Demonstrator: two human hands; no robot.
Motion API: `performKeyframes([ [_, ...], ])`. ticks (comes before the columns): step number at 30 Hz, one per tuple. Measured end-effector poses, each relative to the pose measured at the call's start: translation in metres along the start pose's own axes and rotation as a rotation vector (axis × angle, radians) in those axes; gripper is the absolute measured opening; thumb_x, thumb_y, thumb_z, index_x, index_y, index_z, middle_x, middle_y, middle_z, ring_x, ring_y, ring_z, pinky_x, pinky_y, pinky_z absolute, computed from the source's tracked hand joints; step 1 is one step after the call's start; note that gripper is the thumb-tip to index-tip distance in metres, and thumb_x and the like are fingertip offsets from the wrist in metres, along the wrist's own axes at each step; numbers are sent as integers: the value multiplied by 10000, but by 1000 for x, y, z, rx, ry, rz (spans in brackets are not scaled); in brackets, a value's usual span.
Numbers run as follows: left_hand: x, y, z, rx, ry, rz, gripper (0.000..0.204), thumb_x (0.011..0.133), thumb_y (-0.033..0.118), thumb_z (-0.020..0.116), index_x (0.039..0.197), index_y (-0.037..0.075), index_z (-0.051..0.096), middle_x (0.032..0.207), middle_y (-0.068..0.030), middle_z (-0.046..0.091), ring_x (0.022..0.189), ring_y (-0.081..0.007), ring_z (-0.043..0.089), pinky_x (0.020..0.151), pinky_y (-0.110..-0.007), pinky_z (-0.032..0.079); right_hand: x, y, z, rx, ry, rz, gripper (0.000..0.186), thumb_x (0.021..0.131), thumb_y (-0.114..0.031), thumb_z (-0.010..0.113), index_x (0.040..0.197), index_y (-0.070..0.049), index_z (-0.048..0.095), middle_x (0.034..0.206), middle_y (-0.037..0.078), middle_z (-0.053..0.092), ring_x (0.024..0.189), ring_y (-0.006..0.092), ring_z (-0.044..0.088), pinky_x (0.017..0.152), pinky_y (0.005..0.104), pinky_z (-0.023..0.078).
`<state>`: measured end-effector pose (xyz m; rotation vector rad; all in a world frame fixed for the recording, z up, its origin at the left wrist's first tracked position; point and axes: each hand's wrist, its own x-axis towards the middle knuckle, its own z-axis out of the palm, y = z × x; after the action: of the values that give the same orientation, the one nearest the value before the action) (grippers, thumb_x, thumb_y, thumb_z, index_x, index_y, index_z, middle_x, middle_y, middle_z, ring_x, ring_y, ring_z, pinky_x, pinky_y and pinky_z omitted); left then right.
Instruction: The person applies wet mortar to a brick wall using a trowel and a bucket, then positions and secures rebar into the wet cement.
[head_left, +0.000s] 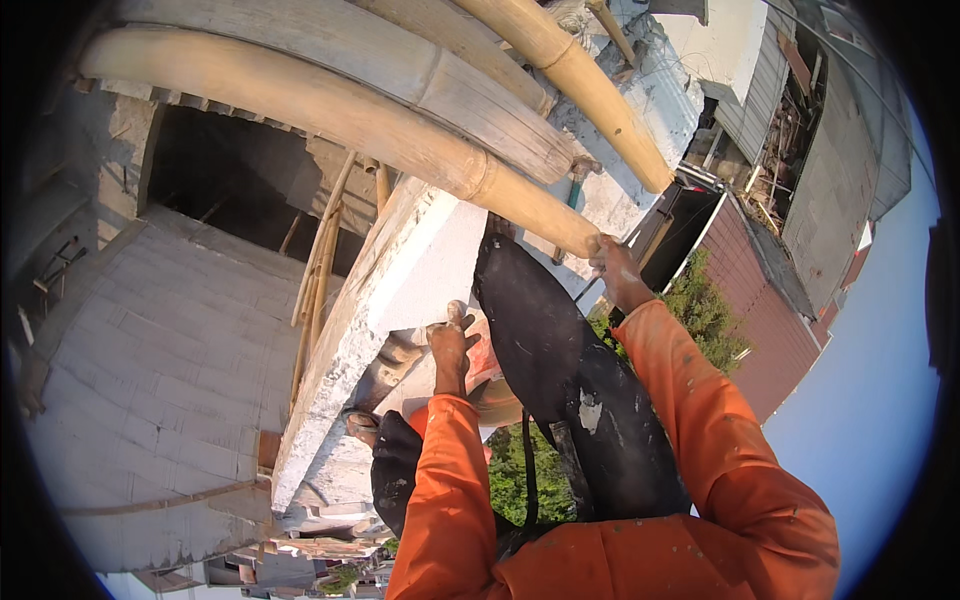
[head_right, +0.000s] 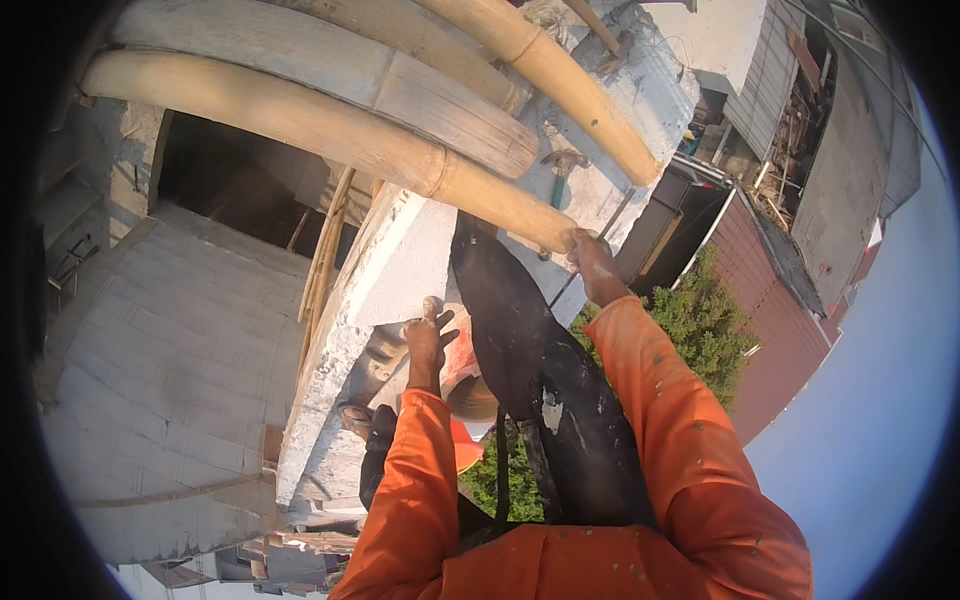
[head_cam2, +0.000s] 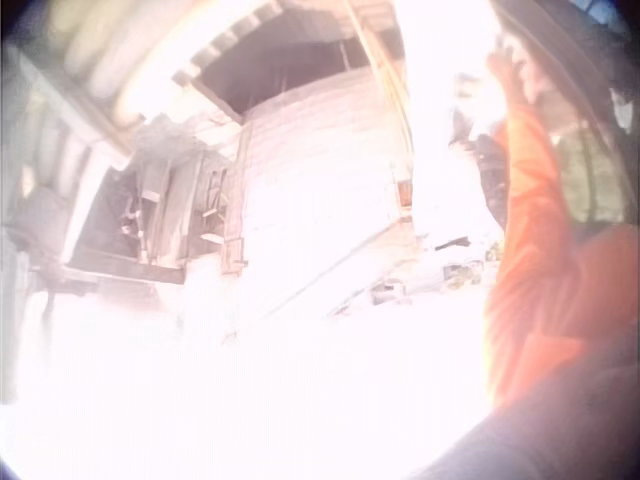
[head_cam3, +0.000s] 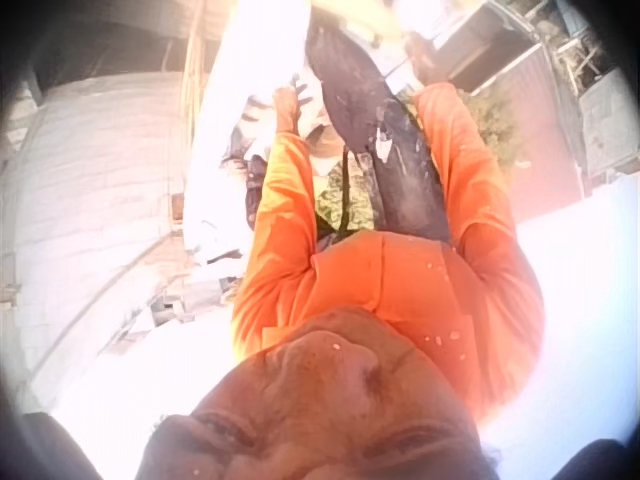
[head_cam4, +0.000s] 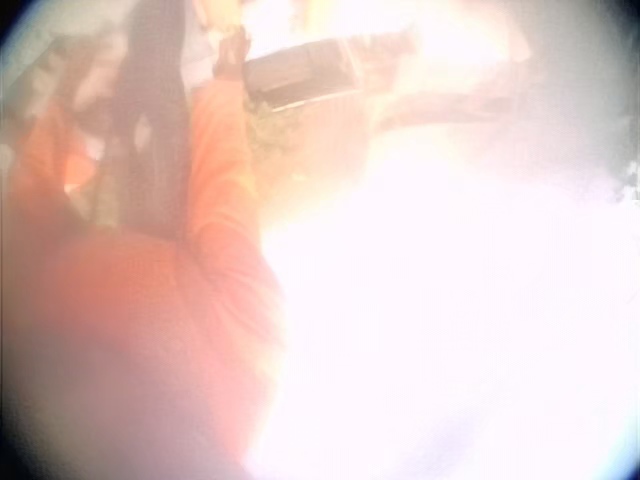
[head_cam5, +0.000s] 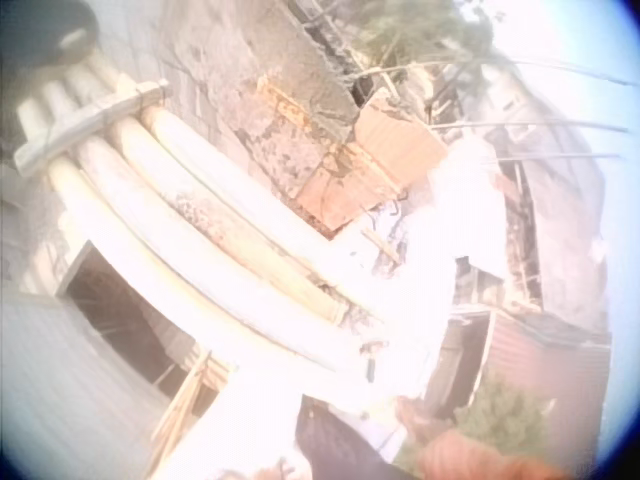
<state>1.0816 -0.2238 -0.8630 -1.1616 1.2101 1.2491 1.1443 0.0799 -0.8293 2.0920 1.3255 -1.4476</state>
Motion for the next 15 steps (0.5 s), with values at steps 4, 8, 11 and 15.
performKeyframes([
  [4, -44, 29, -27, 312, -61, -129, 561, 870, 326, 522, 1312, 31, 342, 1225, -163, 460, 973, -278, 557, 626, -419, 508, -29, 3, -38, 132, 77, -5, 307, 895, -343, 456, 944, -61, 567, 651, -2, 449, 577, 123, 487, 515, 252, 381],
  [8, -147, 53, -67, 567, 68, -9, 517, 825, 189, 580, 1291, 67, 391, 1000, -84, 609, 772, -198, 610, 574, -327, 488, -101, -24, -88, 160, 48, -253, 340, 896, -374, 456, 907, -56, 578, 558, -12, 442, 542, 115, 474, 529, 239, 384],
  [11, -229, 59, -103, 906, 129, 103, 441, 785, 173, 613, 1181, 19, 496, 883, -114, 635, 666, -200, 619, 506, -312, 481, -162, -65, -118, 268, -121, -410, 311, 905, -336, 470, 892, -45, 580, 563, -10, 454, 571, 100, 468, 555, 228, 360],
  [15, -305, 77, -112, 1033, 201, 323, 381, 769, 124, 622, 1107, -27, 531, 844, -151, 639, 662, -197, 627, 493, -318, 497, -238, -127, -152, 323, -215, -601, 316, 903, -338, 489, 876, -34, 575, 570, -10, 439, 578, 94, 459, 573, 220, 345],
])
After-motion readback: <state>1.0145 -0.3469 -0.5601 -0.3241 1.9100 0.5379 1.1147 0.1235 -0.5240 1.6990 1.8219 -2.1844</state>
